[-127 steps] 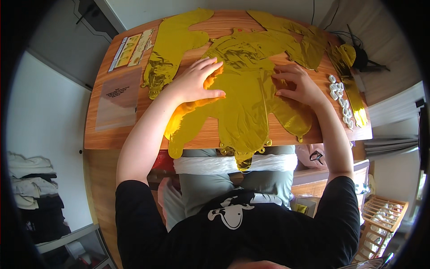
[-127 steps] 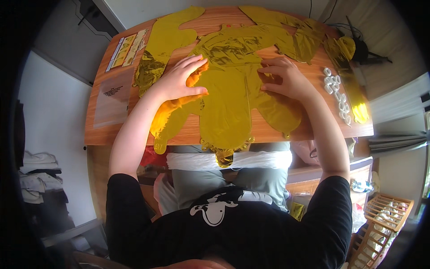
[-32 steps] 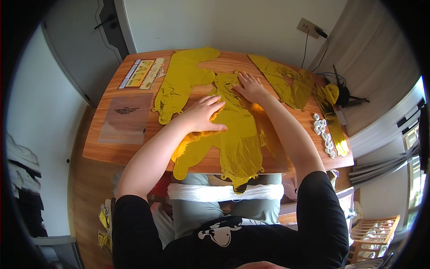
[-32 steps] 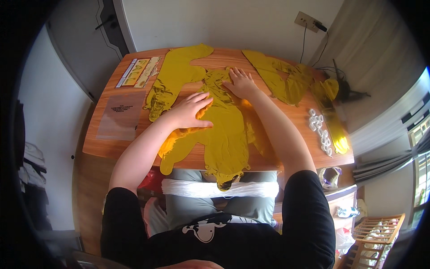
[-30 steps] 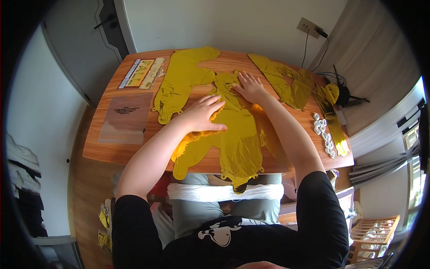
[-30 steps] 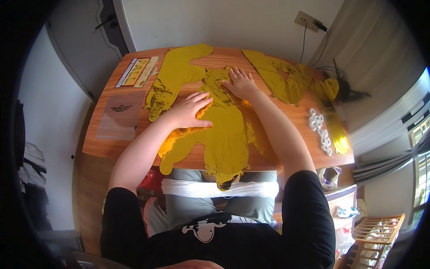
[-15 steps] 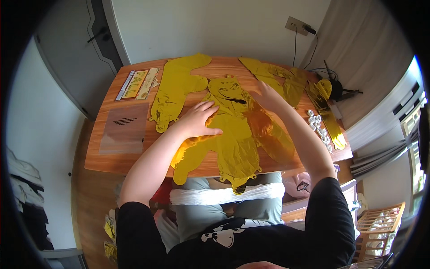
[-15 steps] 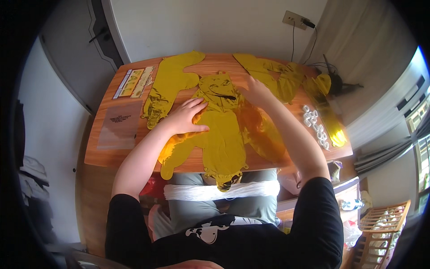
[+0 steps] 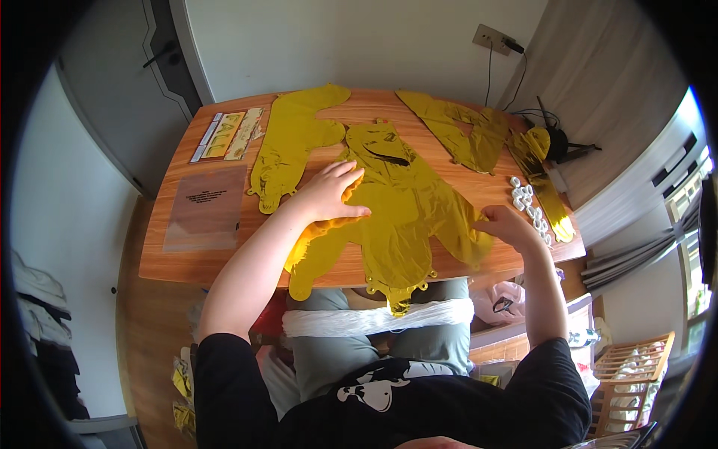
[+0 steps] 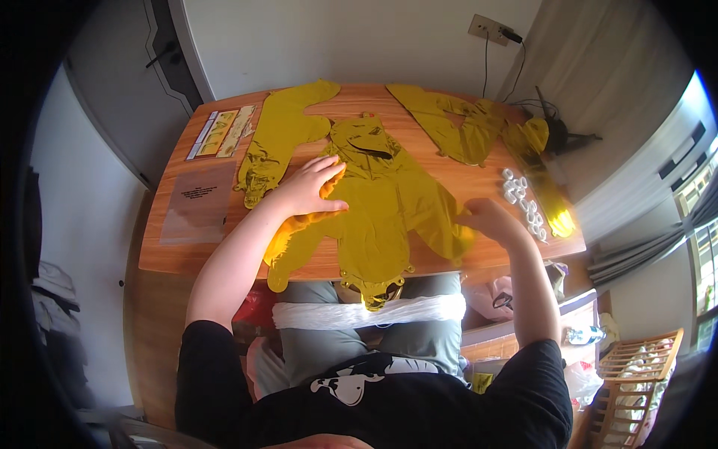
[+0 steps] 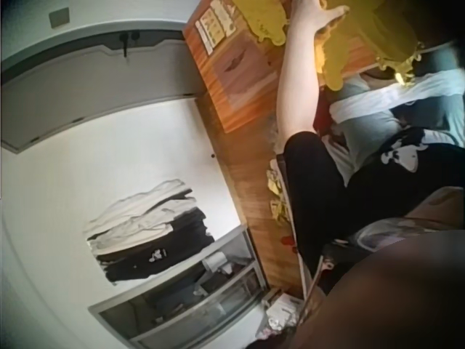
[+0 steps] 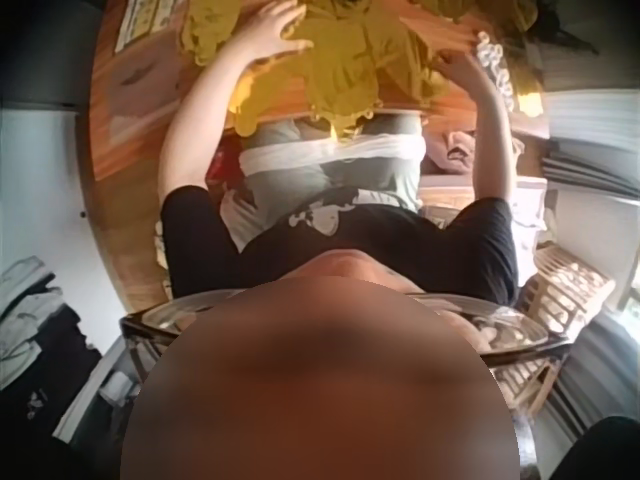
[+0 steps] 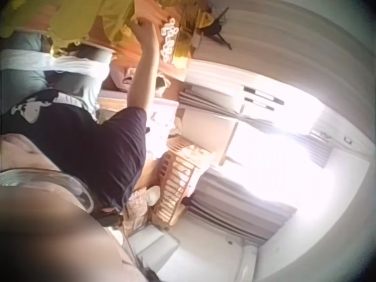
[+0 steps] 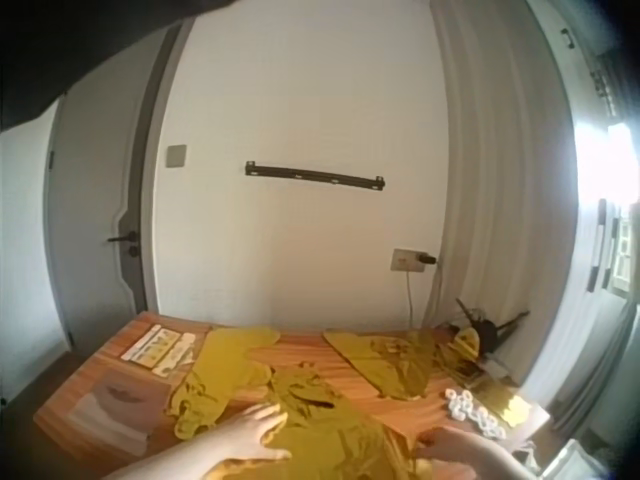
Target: Folding a yellow foil character balloon on a wooden desk.
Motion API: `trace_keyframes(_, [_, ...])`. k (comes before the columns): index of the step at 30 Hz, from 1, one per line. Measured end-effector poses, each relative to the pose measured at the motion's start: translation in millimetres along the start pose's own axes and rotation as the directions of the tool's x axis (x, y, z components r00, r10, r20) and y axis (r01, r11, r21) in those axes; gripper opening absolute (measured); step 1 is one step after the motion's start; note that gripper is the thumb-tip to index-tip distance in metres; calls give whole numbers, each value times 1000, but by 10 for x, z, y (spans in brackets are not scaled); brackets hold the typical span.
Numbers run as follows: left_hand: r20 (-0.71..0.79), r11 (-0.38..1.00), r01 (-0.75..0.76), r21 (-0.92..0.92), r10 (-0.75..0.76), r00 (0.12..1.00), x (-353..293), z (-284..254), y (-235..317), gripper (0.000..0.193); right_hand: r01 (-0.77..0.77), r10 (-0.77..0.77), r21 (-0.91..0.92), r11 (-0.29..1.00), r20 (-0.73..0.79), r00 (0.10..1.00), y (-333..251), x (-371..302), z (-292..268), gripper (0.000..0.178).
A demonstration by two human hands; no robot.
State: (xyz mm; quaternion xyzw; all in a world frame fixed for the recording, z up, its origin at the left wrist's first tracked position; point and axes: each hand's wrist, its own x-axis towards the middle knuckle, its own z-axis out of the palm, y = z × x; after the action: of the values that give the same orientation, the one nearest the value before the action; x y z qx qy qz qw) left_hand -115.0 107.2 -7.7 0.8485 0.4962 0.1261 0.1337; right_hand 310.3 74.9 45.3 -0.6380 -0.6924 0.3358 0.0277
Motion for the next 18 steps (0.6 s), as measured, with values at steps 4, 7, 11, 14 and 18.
trace_keyframes(4, [-5, 1000, 3, 3, -3, 1000, -22, 6, 1, 104, 122, -57, 638, 760, -121, 991, -247, -115, 150, 26])
trace_keyframes(7, [-5, 1000, 8, 22, -8, 1000, -33, -26, 39, 104, 120, -57, 890, 440, -106, 993, -341, -30, 280, 20])
trace_keyframes(11, [-5, 999, 16, 36, -16, 1000, -29, -46, 67, 104, 268, -369, 604, 750, 46, 928, -705, 61, 407, 32])
trace_keyframes(14, [-10, 1000, 14, 17, -14, 1000, -42, -32, 62, 103, 438, -540, 498, 748, 74, 839, -953, 97, 609, 47])
trace_keyframes(18, [-18, 1000, 7, -1, -7, 1000, -12, -4, 22, 101, 559, -654, 462, 689, 62, 754, -993, 203, 676, 64])
